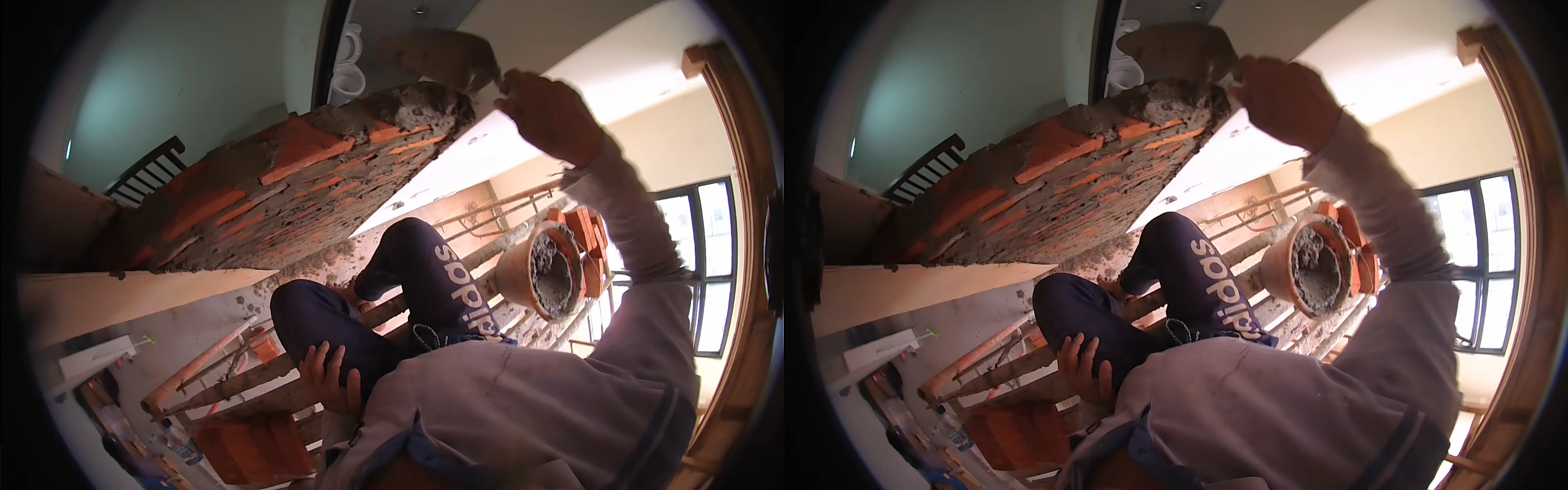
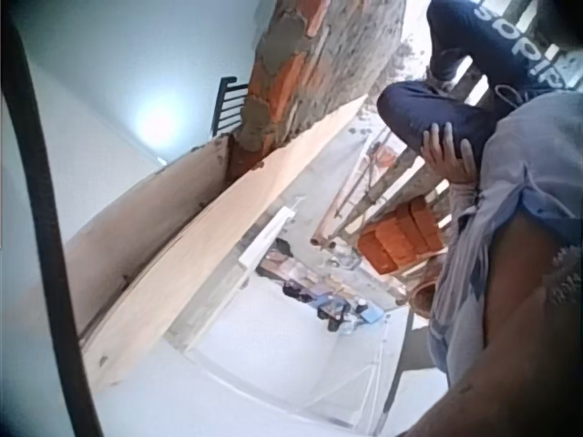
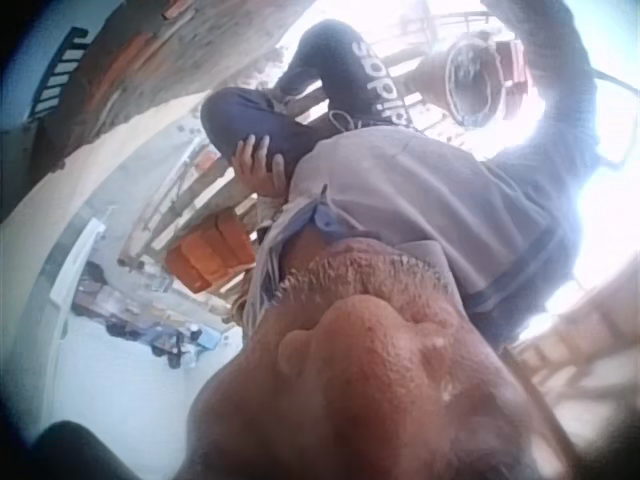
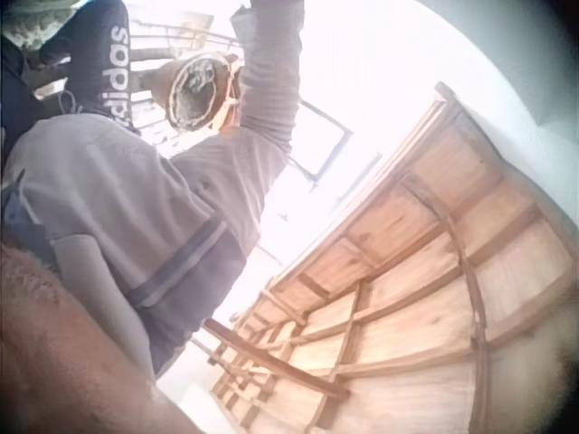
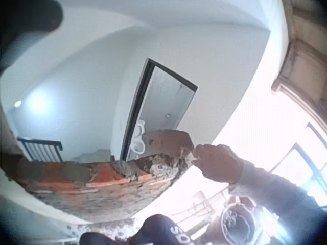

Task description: The person constructs a brick wall by applying mortar with a trowel, placing red bricks one by one, and scraping off excess mortar. The person handles the bricks, mortar bucket, and trowel throughout the process.

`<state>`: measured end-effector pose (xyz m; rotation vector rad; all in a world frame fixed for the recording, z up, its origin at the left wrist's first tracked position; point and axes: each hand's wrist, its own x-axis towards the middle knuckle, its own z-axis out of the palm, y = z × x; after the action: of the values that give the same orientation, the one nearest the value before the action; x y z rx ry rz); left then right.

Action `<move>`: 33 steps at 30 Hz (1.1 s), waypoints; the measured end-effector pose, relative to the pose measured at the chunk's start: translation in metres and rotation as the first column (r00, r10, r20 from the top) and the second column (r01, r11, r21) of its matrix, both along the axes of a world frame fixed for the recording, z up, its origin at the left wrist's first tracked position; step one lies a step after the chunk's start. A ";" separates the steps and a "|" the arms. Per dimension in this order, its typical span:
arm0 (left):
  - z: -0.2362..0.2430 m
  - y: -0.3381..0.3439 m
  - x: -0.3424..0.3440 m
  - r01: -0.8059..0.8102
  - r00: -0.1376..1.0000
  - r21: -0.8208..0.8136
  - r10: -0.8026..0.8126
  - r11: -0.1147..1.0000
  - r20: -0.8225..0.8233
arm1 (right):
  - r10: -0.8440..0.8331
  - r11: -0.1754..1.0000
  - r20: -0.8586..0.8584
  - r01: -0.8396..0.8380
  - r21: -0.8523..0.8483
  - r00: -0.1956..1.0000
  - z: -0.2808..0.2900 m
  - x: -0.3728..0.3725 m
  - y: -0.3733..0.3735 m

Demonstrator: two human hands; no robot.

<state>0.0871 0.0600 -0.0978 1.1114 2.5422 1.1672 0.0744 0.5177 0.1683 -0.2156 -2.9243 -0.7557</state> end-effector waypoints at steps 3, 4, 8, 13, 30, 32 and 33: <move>-0.007 0.007 0.002 0.003 1.000 0.104 -0.001 0.995 -0.021 | -0.090 0.935 -0.179 0.021 -0.354 0.980 -0.105 0.059 0.017; -0.008 0.007 0.004 -0.001 0.999 0.069 0.004 0.998 -0.032 | -0.202 0.878 -0.196 0.089 -0.470 0.960 -0.135 0.065 -0.001; -0.011 -0.001 0.003 0.036 0.995 0.020 -0.034 0.999 -0.094 | -0.540 0.623 -0.185 0.242 -0.744 0.821 -0.213 0.073 -0.031; -0.010 -0.003 0.007 0.035 0.991 0.030 -0.031 0.999 -0.131 | -0.659 0.547 -0.320 0.142 -0.825 0.681 -0.260 0.068 -0.004; 0.003 0.072 -0.040 0.030 0.994 -0.034 -0.034 0.999 -0.101 | -0.715 0.680 -0.321 0.511 -0.525 0.621 -0.015 0.398 -0.089; 0.004 0.102 -0.045 0.082 0.993 0.003 -0.082 0.997 -0.090 | -0.666 0.734 -0.315 0.520 -0.438 0.676 -0.034 0.436 -0.094; 0.008 0.116 -0.047 0.123 0.988 0.032 -0.119 0.992 -0.101 | -0.603 0.786 -0.268 0.503 -0.359 0.751 -0.041 0.449 -0.092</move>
<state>0.0399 0.1762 -0.0897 1.3443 2.4925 1.1623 0.5234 0.4258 0.1272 -1.1729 -2.5704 -0.3044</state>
